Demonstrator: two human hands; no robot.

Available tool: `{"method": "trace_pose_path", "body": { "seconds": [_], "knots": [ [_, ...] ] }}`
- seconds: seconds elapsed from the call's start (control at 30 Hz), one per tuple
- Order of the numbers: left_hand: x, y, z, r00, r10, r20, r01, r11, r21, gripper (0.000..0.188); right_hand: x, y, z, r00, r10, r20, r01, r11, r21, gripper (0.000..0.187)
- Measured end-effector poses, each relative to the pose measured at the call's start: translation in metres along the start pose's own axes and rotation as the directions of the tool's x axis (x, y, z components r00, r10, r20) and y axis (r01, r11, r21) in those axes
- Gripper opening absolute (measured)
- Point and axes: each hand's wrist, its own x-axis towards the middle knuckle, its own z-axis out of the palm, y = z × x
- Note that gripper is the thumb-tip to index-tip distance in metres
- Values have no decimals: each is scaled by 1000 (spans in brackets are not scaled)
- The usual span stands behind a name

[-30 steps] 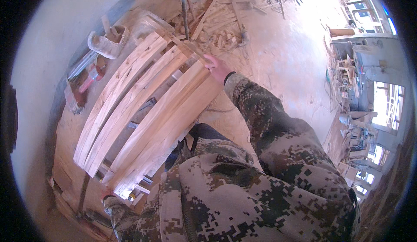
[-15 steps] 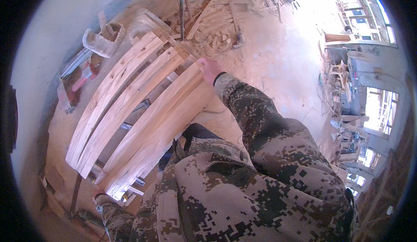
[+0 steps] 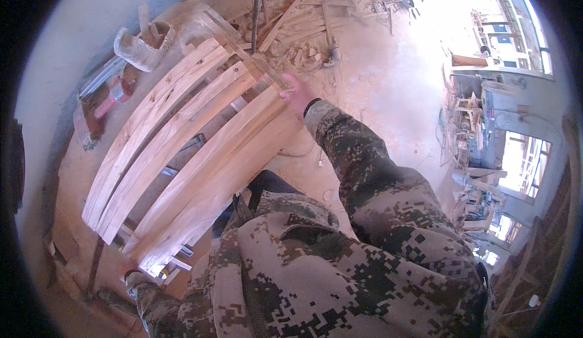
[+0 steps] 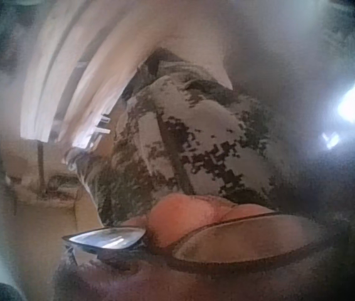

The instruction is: The person arranges several wooden planks on a workbench, aligns them, and uses a square and pencil to mark measurements on the planks. The person repeatedly adjusts the planks and rechecks alignment before marking again.

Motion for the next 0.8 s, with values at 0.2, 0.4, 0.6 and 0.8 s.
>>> {"method": "trace_pose_path", "body": {
  "seconds": [0.2,0.4,0.6,0.8],
  "knots": [
    [4,0,-5,1000,-18,10,19,999,-46,44,0,-14,11,987,-156,-34,131,916,-379,55],
    [8,0,-1,1000,-16,10,17,984,-178,45,3,-23,17,978,-208,-20,175,868,-466,46],
    [9,-1,-3,999,-2,-52,-11,968,-250,46,10,2,11,969,-243,45,221,773,-595,40],
    [3,-10,40,963,-11,-270,-154,799,-582,47,32,15,-4,905,-392,164,401,663,-632,46]
  ]
}}
